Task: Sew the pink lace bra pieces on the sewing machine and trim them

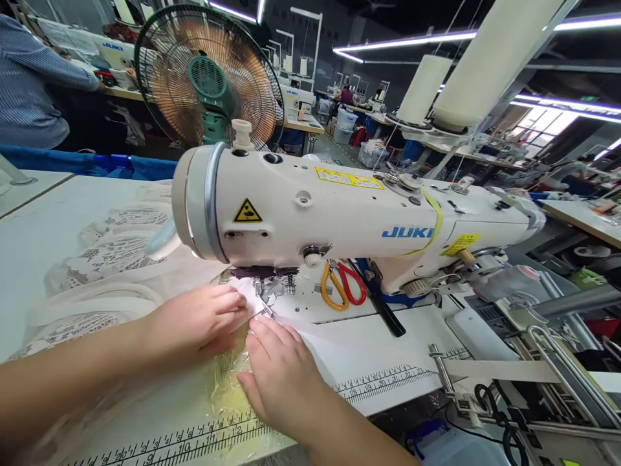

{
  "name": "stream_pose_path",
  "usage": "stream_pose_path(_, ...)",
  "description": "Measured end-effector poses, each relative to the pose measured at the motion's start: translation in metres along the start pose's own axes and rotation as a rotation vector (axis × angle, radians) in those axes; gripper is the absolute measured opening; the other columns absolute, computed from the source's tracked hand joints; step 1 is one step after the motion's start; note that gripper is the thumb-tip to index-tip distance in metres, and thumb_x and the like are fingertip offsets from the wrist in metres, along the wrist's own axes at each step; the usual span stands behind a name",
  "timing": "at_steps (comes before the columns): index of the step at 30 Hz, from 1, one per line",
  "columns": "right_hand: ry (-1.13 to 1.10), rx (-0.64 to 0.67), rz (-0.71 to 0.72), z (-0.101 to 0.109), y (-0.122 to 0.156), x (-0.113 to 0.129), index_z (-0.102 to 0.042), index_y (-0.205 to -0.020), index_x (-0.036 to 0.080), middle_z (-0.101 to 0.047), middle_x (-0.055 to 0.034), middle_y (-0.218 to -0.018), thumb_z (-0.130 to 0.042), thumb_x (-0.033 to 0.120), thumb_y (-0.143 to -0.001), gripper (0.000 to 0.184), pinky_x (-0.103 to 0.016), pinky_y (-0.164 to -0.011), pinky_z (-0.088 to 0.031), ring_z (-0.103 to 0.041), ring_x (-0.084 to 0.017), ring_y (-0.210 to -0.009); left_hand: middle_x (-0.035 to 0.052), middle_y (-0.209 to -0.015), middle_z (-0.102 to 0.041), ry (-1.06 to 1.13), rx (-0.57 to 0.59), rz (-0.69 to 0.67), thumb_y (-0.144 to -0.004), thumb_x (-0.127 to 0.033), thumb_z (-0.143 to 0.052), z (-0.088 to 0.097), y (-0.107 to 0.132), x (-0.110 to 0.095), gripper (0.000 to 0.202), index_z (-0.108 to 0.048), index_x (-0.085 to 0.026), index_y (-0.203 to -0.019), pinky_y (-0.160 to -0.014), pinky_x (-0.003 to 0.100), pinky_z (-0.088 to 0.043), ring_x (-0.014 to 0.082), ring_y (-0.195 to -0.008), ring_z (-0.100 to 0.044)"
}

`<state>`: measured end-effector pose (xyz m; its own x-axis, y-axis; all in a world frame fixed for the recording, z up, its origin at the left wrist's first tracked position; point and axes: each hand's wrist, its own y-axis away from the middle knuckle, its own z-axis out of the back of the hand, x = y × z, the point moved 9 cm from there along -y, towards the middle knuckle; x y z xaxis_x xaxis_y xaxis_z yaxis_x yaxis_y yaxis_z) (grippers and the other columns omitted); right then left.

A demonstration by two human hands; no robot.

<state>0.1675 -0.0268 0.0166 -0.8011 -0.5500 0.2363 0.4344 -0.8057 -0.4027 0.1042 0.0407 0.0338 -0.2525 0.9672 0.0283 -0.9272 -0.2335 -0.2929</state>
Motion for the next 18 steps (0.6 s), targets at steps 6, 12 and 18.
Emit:
stream_pose_path(6, 0.002, 0.009, -0.011, -0.001, 0.0, -0.001, -0.061, -0.119, 0.006, -0.061, -0.0192, -0.13, -0.051, 0.028, -0.093, 0.035, -0.044, -0.099, -0.05, -0.055, -0.029, -0.123, 0.0082, -0.103, -0.07, -0.136, -0.002, -0.024, -0.093, -0.011, -0.049, 0.001, 0.008, -0.015, 0.02, -0.068, -0.013, -0.099, -0.068, 0.032, -0.046, 0.02, -0.085, -0.062)
stream_pose_path(12, -0.008, 0.027, -0.004, 0.0, 0.0, -0.002, -0.061, -0.118, 0.007, -0.06, -0.0182, -0.131, -0.05, 0.028, -0.093, 0.035, -0.044, -0.1, -0.049, -0.054, -0.029, -0.124, 0.0036, -0.082, -0.067, -0.243, -0.034, -0.09, -0.097, -0.01, -0.039, 0.003, 0.008, -0.01, 0.031, -0.068, -0.016, -0.086, -0.059, 0.033, -0.04, 0.0167, -0.068, -0.055)
stream_pose_path(18, 0.014, -0.034, -0.059, 0.002, -0.003, -0.007, -0.06, -0.12, 0.008, -0.057, -0.0177, -0.135, -0.054, 0.028, -0.09, 0.036, -0.044, -0.097, -0.05, -0.055, -0.029, -0.119, 0.0019, -0.073, -0.063, -0.297, -0.074, -0.114, -0.099, -0.012, -0.036, 0.006, 0.008, -0.006, 0.039, -0.067, -0.017, -0.076, -0.054, 0.034, -0.035, 0.0156, -0.061, -0.048)
